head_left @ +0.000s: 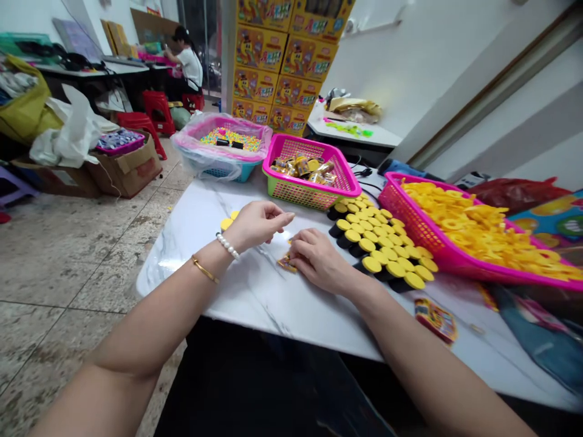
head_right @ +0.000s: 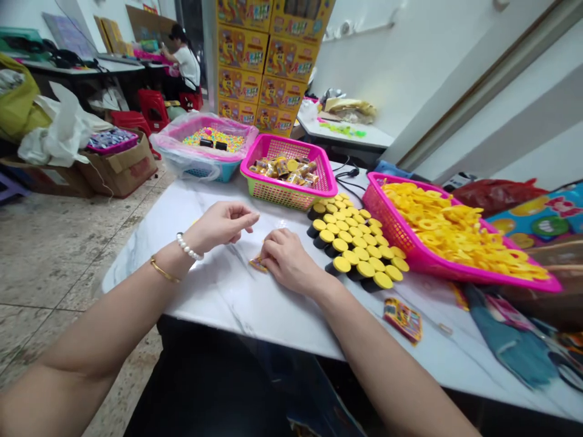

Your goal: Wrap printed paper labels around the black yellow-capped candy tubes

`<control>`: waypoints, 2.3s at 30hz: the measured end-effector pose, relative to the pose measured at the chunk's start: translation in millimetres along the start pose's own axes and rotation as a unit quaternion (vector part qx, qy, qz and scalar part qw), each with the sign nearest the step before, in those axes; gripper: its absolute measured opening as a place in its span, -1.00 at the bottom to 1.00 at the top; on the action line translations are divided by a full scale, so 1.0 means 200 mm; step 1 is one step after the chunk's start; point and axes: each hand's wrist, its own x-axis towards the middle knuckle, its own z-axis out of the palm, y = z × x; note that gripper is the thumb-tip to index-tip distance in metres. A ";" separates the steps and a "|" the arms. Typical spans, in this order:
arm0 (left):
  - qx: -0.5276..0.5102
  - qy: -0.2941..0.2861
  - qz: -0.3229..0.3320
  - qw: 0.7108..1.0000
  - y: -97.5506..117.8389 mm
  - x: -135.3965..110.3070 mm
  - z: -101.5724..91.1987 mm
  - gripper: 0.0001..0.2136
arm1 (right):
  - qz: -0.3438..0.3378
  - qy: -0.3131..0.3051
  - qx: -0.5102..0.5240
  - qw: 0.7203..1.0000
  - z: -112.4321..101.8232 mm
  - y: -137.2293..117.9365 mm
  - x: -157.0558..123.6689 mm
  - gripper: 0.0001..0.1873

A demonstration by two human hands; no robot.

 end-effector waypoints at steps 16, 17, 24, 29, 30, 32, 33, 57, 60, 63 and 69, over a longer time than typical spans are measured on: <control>-0.215 0.083 -0.090 0.969 0.01 0.00 0.12 -0.81 | 0.311 0.257 0.503 0.765 0.04 -0.06 0.07 -0.54; -0.211 0.083 -0.088 0.970 0.00 0.00 0.14 -0.79 | 0.314 0.237 0.517 0.760 0.05 -0.07 0.07 -0.53; -0.147 0.132 -0.002 0.980 -0.03 -0.04 0.16 -0.65 | 0.310 0.304 0.445 0.783 0.09 -0.08 0.07 -0.49; -0.087 0.159 0.079 0.980 0.01 -0.07 0.14 -0.58 | 0.297 0.292 0.391 0.821 0.08 -0.08 0.06 -0.48; -0.073 0.159 0.080 0.981 0.01 -0.08 0.14 -0.57 | 0.293 0.293 0.383 0.826 0.08 -0.08 0.06 -0.48; -0.058 0.158 0.081 0.982 0.02 -0.08 0.14 -0.57 | 0.288 0.296 0.357 0.838 0.08 -0.09 0.06 -0.48; -0.053 0.158 0.085 0.982 0.03 -0.09 0.14 -0.58 | 0.285 0.297 0.341 0.845 0.07 -0.10 0.06 -0.48; -0.158 -0.030 -0.055 0.985 0.05 -0.06 0.09 -0.84 | 0.172 0.351 0.287 0.875 0.09 -0.06 0.05 -0.75; -0.246 -0.020 -0.074 0.966 0.05 -0.03 -0.01 -0.86 | 0.191 0.340 0.322 0.863 0.05 -0.04 0.13 -0.73; -0.346 0.032 -0.039 0.937 0.04 0.00 -0.12 -0.86 | 0.204 0.234 0.233 0.922 0.02 -0.02 0.24 -0.78; -0.393 0.065 -0.048 0.916 0.01 0.03 -0.20 -0.89 | 0.249 0.087 0.125 0.957 0.14 -0.09 0.45 -0.68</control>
